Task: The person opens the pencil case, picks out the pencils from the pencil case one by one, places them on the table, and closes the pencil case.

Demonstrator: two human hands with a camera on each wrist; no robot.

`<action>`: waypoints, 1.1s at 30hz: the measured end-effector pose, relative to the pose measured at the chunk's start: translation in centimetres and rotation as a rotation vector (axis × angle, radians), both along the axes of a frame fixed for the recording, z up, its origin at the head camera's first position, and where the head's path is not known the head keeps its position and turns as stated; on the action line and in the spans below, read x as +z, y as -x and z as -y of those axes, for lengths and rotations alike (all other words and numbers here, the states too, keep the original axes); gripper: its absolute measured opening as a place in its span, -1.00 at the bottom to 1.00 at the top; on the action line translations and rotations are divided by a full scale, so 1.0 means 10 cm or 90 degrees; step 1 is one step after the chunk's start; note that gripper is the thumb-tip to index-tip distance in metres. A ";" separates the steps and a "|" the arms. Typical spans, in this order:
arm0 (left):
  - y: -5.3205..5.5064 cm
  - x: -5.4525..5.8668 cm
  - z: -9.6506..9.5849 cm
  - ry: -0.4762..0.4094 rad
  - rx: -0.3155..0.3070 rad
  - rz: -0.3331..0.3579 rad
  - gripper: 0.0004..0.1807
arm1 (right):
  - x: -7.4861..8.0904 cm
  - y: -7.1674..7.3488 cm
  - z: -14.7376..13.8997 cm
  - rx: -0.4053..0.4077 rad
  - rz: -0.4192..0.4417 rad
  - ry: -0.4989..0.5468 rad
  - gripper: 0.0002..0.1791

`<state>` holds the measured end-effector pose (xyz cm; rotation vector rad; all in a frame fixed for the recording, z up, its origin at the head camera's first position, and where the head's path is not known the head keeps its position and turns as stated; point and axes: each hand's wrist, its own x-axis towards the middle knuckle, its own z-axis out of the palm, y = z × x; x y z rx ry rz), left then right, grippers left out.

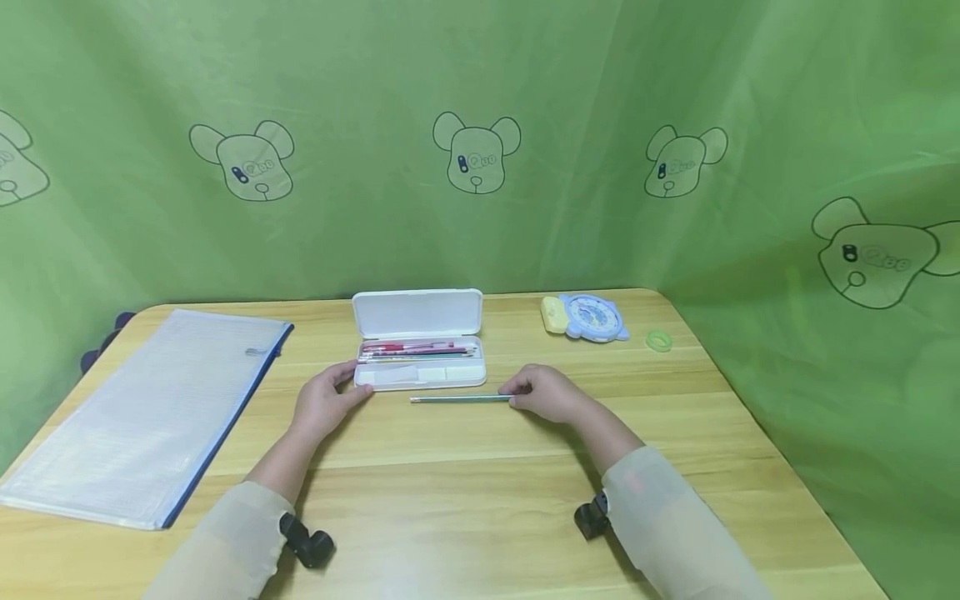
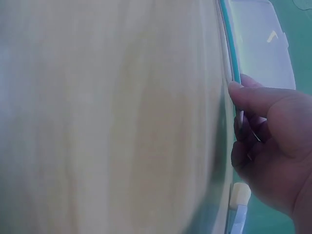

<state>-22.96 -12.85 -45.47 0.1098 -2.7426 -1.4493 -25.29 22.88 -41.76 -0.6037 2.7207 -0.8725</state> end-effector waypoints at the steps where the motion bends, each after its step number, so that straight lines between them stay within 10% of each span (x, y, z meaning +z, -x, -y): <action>1: 0.00 0.00 0.00 -0.002 0.000 0.000 -0.36 | -0.01 0.01 0.00 0.000 0.003 -0.002 -0.80; 33: -0.02 0.00 -0.02 -0.007 0.007 -0.006 -0.38 | 0.13 0.10 0.09 -0.049 0.004 0.047 -0.65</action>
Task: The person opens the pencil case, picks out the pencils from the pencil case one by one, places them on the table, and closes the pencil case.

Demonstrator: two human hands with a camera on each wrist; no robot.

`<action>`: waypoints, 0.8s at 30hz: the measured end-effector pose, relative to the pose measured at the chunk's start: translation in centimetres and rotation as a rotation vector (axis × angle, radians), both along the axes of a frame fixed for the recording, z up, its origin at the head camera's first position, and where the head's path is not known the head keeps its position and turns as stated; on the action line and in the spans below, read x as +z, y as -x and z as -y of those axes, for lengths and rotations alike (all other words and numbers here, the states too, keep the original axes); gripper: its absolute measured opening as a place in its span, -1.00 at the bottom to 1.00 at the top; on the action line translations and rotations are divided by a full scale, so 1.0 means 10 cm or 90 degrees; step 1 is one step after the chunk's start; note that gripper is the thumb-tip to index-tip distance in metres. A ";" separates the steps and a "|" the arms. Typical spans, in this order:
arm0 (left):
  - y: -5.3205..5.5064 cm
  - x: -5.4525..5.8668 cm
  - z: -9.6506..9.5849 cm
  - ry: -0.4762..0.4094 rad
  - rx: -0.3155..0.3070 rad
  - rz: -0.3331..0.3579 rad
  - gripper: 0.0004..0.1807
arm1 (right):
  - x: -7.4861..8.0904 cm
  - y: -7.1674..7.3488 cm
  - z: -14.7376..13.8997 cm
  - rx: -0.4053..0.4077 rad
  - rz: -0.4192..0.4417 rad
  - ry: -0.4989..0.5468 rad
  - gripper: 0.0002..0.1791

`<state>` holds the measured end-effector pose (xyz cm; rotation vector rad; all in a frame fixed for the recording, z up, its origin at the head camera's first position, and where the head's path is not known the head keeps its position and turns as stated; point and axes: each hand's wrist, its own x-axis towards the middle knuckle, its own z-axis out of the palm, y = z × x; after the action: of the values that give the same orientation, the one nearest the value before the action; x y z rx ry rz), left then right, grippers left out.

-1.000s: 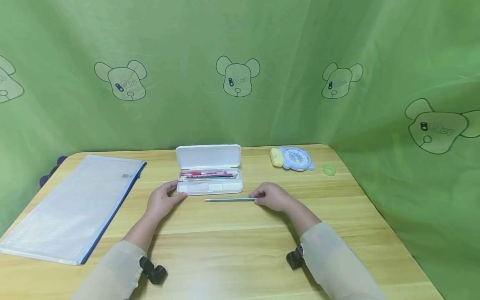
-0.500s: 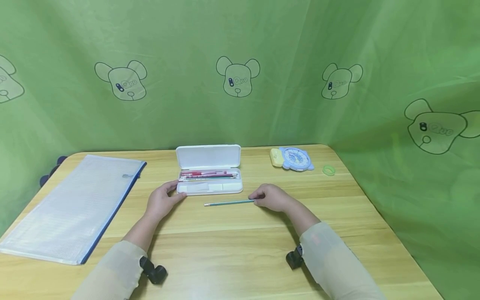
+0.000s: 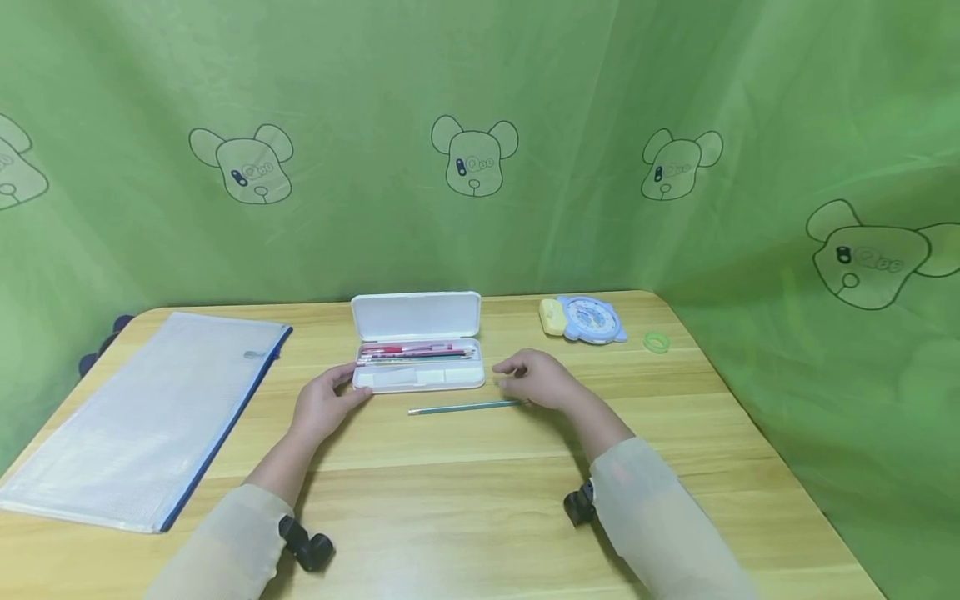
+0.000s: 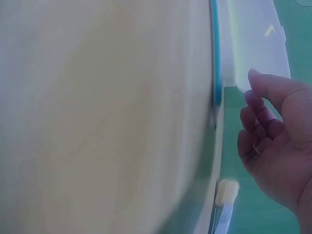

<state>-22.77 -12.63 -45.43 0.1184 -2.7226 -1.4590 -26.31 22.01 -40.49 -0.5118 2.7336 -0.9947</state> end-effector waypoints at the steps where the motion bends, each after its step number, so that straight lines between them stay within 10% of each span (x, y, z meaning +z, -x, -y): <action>1: 0.00 0.00 0.00 0.000 0.000 0.000 -0.38 | 0.02 0.02 0.03 -0.005 -0.004 0.003 -0.65; 24: 0.03 -0.05 0.01 -0.007 0.011 0.002 -0.36 | -0.07 0.56 0.71 -0.047 0.004 -0.035 -0.68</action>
<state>-23.06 -12.68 -45.88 0.1439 -2.7098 -1.4714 -31.88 14.90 -41.20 -0.4011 2.7842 -0.9337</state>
